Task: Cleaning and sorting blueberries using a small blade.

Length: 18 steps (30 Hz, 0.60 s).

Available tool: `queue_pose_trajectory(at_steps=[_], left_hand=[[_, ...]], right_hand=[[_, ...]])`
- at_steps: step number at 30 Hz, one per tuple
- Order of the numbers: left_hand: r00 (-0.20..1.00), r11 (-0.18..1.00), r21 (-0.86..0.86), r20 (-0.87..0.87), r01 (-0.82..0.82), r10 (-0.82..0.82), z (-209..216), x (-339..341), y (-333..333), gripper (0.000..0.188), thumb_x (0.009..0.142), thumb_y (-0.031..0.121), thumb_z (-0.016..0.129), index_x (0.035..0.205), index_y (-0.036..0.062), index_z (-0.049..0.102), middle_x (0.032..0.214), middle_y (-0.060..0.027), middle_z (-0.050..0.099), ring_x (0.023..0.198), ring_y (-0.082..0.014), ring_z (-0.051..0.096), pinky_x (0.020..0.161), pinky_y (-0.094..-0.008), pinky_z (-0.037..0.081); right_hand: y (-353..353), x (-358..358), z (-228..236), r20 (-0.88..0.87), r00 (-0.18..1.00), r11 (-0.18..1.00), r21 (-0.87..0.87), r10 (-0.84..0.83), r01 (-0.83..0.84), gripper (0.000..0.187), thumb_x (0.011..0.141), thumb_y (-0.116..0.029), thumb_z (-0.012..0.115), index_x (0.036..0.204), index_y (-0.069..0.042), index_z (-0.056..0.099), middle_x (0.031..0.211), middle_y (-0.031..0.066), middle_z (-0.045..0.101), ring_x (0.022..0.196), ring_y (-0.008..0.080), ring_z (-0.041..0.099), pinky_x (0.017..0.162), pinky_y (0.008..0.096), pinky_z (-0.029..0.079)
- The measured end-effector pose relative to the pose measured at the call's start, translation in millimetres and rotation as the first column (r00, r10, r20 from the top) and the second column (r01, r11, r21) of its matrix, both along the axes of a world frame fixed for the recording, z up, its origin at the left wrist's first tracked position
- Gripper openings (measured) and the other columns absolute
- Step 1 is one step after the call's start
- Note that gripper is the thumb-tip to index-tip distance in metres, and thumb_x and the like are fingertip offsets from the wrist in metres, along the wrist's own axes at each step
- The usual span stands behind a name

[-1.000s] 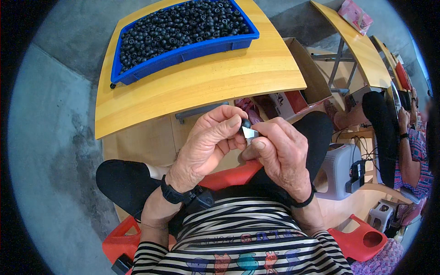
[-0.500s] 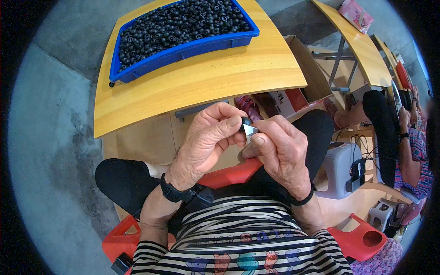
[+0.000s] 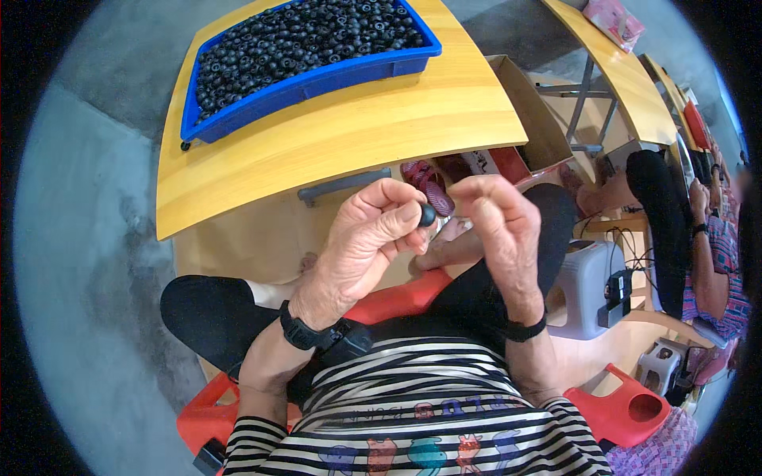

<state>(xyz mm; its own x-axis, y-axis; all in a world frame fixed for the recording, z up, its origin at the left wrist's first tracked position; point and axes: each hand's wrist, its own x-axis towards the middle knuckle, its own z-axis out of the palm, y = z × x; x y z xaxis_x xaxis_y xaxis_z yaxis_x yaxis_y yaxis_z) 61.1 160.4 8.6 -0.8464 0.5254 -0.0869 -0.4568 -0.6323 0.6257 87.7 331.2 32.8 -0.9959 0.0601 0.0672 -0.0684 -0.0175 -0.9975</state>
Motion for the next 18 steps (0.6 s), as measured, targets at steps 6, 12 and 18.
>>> queue_pose_trajectory(at_steps=[6, 12, 18], left_hand=[[0.997, 1.000, 0.021, 0.073, 0.020, -0.021, -2.5, 3.8, 4.6, 0.015, 0.084, 0.008, 0.061, 0.098, 0.0062, 0.056, 0.083, -0.0032, 0.062, 0.069, -0.0091, 0.060, 0.064, -0.0203, 0.052], [0.996, 1.000, 0.031, 0.088, 0.006, -0.008, -0.2, 2.9, 3.5, 0.016, 0.084, 0.008, 0.062, 0.098, 0.0060, 0.055, 0.083, -0.0035, 0.062, 0.069, -0.0095, 0.061, 0.063, -0.0206, 0.052], [0.992, 0.999, -0.008, 0.115, 0.052, -0.051, -3.2, 4.1, 4.6, 0.020, 0.082, 0.013, 0.065, 0.098, 0.0090, 0.054, 0.085, -0.0005, 0.061, 0.068, -0.0100, 0.056, 0.063, -0.0233, 0.048]], right_hand=[[-8.3, 1.5, -10.4, -0.076, 0.993, 0.995, 0.035, 0.096, -0.093, 0.030, 0.072, -0.013, 0.073, 0.097, -0.001, 0.062, 0.075, 0.0006, 0.053, 0.068, 0.0074, 0.048, 0.060, 0.0211, 0.038], [-10.8, 1.2, -4.3, -0.155, 0.985, 0.993, 0.107, 0.070, -0.054, 0.015, 0.076, -0.009, 0.069, 0.088, -0.001, 0.064, 0.072, 0.0001, 0.053, 0.066, 0.0076, 0.047, 0.057, 0.0212, 0.038], [-13.8, 5.1, -2.5, 0.123, 0.992, 0.991, -0.129, 0.040, -0.024, 0.008, 0.079, -0.007, 0.064, 0.084, -0.001, 0.063, 0.070, -0.0001, 0.051, 0.065, 0.0068, 0.046, 0.056, 0.0213, 0.036]])
